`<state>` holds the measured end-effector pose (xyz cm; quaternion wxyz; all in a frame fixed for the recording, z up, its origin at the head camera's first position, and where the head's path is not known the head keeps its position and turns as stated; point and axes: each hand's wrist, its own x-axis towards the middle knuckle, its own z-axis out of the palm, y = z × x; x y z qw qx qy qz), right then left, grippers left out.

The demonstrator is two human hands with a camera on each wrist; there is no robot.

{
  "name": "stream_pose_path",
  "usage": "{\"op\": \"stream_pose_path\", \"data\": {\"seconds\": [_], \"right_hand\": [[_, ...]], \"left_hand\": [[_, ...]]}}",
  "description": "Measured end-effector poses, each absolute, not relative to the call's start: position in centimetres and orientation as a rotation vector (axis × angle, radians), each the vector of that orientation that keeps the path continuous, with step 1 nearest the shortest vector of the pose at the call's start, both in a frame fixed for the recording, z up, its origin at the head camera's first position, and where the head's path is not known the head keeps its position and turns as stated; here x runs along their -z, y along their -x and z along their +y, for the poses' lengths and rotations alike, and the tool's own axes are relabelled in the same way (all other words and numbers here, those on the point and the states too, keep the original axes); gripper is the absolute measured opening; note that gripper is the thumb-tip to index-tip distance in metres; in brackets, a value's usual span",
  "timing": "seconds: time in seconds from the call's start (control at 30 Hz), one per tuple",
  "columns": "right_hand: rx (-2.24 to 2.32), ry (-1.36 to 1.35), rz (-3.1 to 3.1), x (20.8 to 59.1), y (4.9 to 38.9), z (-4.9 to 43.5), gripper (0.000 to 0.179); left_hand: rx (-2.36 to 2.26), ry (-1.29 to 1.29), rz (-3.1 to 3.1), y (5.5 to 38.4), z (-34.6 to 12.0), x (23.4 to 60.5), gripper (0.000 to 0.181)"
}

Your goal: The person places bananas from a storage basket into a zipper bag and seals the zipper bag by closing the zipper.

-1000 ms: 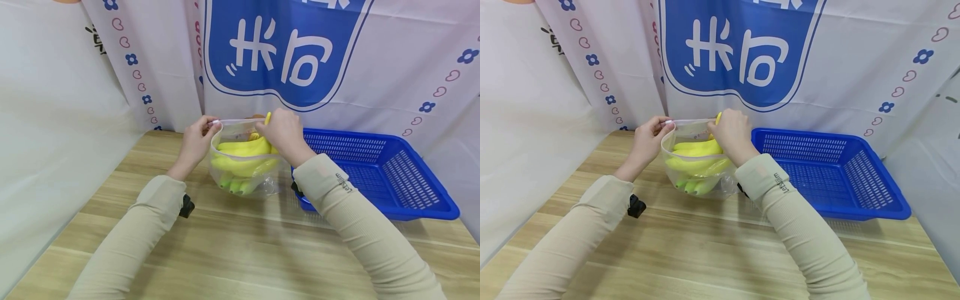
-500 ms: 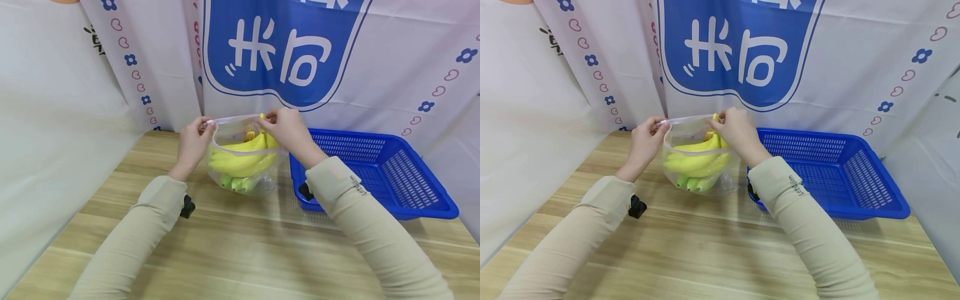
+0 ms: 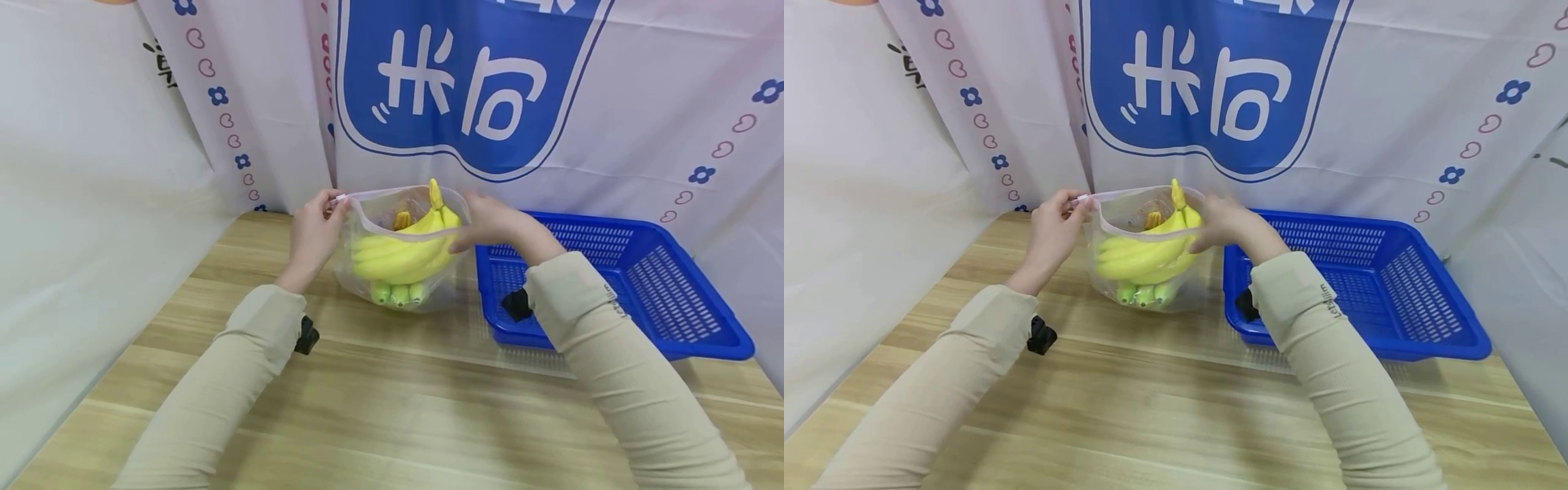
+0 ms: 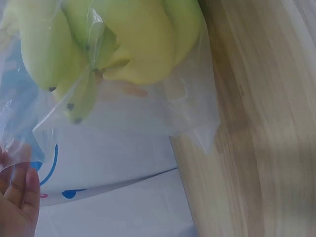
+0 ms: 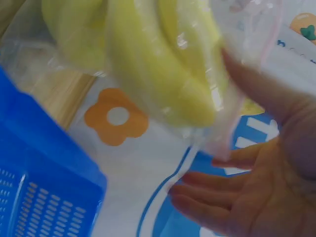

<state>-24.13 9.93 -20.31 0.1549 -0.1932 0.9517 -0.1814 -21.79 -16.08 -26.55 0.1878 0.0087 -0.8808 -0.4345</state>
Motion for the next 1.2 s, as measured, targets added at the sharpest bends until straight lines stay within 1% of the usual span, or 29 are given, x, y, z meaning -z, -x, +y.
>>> {"op": "stream_pose_path", "data": {"seconds": [0.13, 0.2, 0.27, 0.53, 0.73, 0.9, 1.03, 1.2], "right_hand": [[0.606, 0.538, 2.755, 21.0, 24.4, 10.3, 0.045], [0.601, 0.526, 2.8, 21.2, 24.6, 10.4, 0.035], [0.59, 0.511, 2.839, 21.3, 24.7, 10.5, 0.03], [0.712, 0.583, 2.942, 21.3, 25.0, 10.2, 0.027], [0.949, 0.571, 2.958, 21.5, 25.1, 9.3, 0.025], [1.197, 0.441, 2.858, 21.8, 25.5, 9.6, 0.029], [1.393, 0.257, 2.772, 22.1, 25.7, 10.2, 0.033], [1.468, 0.122, 2.754, 22.3, 25.8, 10.4, 0.036]], "left_hand": [[1.207, -0.038, -2.493, 21.8, -16.3, 26.6, 0.035], [1.201, -0.057, -2.498, 21.8, -16.4, 26.6, 0.035], [1.203, -0.08, -2.497, 21.8, -16.5, 26.5, 0.036], [1.183, -0.094, -2.437, 21.9, -16.6, 26.4, 0.034], [1.222, -0.07, -2.39, 22.0, -16.3, 26.2, 0.034], [1.263, -0.077, -2.35, 21.9, -16.4, 26.1, 0.033], [1.285, -0.083, -2.323, 21.9, -16.7, 26.1, 0.031], [1.309, -0.095, -2.314, 22.2, -16.8, 26.1, 0.03]]}}
